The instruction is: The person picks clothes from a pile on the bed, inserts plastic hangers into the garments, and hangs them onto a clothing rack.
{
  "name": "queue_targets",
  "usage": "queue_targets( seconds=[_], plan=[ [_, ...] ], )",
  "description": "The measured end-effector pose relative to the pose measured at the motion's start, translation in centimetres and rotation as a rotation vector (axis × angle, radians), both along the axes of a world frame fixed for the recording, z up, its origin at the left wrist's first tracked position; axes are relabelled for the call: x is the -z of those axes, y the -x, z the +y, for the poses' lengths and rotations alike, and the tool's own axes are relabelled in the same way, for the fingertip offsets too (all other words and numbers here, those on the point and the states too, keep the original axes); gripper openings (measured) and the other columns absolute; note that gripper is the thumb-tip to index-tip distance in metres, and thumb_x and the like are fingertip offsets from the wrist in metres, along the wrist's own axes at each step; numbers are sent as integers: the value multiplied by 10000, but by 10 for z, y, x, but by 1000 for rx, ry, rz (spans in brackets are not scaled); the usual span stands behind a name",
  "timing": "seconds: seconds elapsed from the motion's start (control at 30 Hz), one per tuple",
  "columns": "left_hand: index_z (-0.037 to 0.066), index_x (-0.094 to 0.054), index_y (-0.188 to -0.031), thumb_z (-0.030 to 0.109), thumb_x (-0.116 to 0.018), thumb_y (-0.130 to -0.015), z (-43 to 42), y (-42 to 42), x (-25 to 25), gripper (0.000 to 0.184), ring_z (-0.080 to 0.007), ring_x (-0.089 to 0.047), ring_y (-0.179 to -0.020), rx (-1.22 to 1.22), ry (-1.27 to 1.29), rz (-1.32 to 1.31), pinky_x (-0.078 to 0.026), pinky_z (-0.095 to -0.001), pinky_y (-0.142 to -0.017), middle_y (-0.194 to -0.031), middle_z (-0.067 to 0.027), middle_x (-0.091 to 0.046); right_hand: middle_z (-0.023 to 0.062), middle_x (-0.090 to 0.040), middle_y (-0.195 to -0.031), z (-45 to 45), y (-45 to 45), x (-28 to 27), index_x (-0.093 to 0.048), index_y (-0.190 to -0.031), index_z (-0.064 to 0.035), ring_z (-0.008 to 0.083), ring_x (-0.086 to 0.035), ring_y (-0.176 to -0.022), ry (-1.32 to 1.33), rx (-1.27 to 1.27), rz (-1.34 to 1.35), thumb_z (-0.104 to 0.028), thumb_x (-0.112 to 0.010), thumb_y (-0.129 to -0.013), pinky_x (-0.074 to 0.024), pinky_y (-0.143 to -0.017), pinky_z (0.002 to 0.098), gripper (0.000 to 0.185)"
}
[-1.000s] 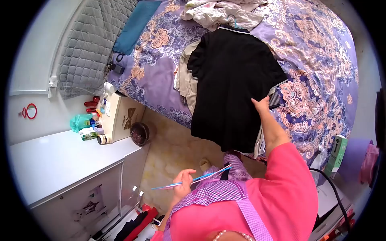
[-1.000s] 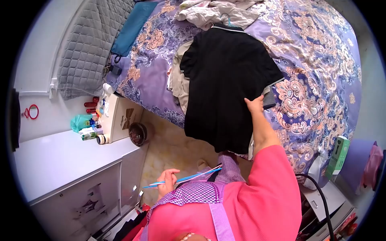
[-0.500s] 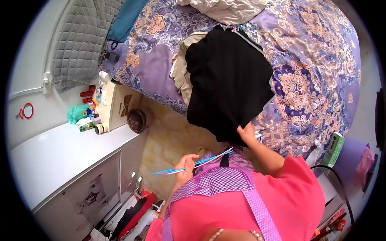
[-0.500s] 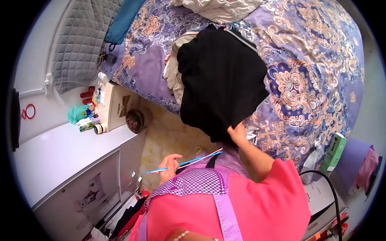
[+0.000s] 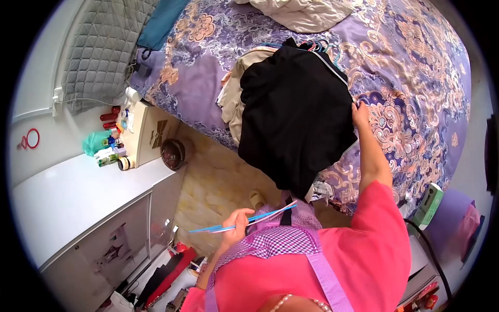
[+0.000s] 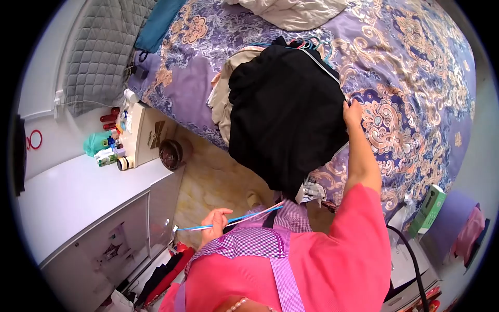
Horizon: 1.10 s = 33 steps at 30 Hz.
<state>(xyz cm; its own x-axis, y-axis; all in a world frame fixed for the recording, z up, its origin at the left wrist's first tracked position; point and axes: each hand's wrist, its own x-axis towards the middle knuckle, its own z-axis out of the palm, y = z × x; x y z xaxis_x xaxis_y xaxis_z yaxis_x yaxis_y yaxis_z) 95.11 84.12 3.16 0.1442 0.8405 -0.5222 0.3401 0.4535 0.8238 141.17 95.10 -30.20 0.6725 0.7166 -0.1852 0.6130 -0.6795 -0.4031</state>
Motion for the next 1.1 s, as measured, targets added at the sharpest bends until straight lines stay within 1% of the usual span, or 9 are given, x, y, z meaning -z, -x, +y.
queue_targets(
  seconds=[0.07, 0.13, 0.33, 0.4, 0.53, 0.73, 0.87, 1.0, 1.1],
  plan=[
    [-31, -584, -927, 265, -403, -946, -2, 2, 0, 347, -27, -347, -532, -20, 17, 21, -277, -192, -487, -576, 44, -403, 221, -534, -1127, 17, -6, 1, -472, -1155, -6, 377, -494, -1066, 334, -4, 148, -421, -542, -810, -353, -936, 426, 544],
    [-31, -584, -928, 261, -408, -945, -4, 3, -5, 341, -27, -348, -535, -53, 23, 51, -279, -193, -487, -578, 44, -403, 250, -543, -1107, 21, 5, 7, -499, -1144, 2, 374, -534, -1015, 62, 57, 155, -385, -570, -797, -407, -881, 397, 524],
    [-32, -583, -926, 257, -419, -941, -12, 11, -19, 332, -34, -354, -543, -101, -34, 40, -280, -200, -484, -577, 41, -400, 180, -610, -1000, 18, 12, -10, -593, -1047, -55, 326, -567, -970, -10, 107, 156, -354, -575, -796, -421, -841, 376, 391],
    [-30, -583, -920, 258, -412, -943, -16, 14, -24, 335, -36, -351, -539, -109, -71, 35, -279, -201, -483, -578, 39, -400, 108, -639, -872, 16, 25, -32, -605, -966, -19, 242, -592, -829, -158, 179, 182, -332, -554, -833, -432, -762, 317, 344],
    [-27, -578, -910, 261, -394, -948, -32, 30, -25, 344, -40, -351, -536, -186, -103, 6, -281, -202, -482, -586, 31, -403, -70, -465, -715, -1, 66, -69, -584, -784, -30, 27, -379, -679, -694, 195, 683, -258, -520, -889, -334, -611, 185, 260],
    [-13, -567, -916, 275, -357, -956, -30, 40, -26, 359, -50, -361, -528, -120, -305, 50, -285, -203, -477, -599, 18, -419, -37, -353, -606, -71, 193, -184, -438, -637, -21, 70, -309, -605, -608, -130, 810, -195, -553, -864, -304, -522, 241, 308],
    [31, -477, -1112, 364, -332, -952, -10, 53, -6, 397, -18, -322, -473, -244, -239, -132, -236, -164, -419, -639, 13, -454, 53, -330, -550, -132, 255, -247, -393, -629, -15, 91, -298, -536, -430, -481, 848, -178, -594, -832, -309, -450, 288, 329],
    [51, -316, -1261, 422, -416, -912, -6, 59, -20, 518, -14, -307, -427, -353, -278, -304, -233, -149, -398, -671, 11, -456, 137, -460, -538, -158, 264, -290, -429, -605, -37, 324, -490, -496, -421, -1080, 702, -242, -643, -773, -376, -445, 360, 340],
    [50, -312, -1271, 360, -539, -868, -14, 64, -20, 557, -21, -347, -460, -427, -318, -250, -252, -156, -407, -713, 6, -485, 93, -447, -511, -159, 270, -307, -391, -565, -71, 286, -486, -471, -507, -1310, 612, -287, -666, -740, -377, -433, 367, 391]
  ],
)
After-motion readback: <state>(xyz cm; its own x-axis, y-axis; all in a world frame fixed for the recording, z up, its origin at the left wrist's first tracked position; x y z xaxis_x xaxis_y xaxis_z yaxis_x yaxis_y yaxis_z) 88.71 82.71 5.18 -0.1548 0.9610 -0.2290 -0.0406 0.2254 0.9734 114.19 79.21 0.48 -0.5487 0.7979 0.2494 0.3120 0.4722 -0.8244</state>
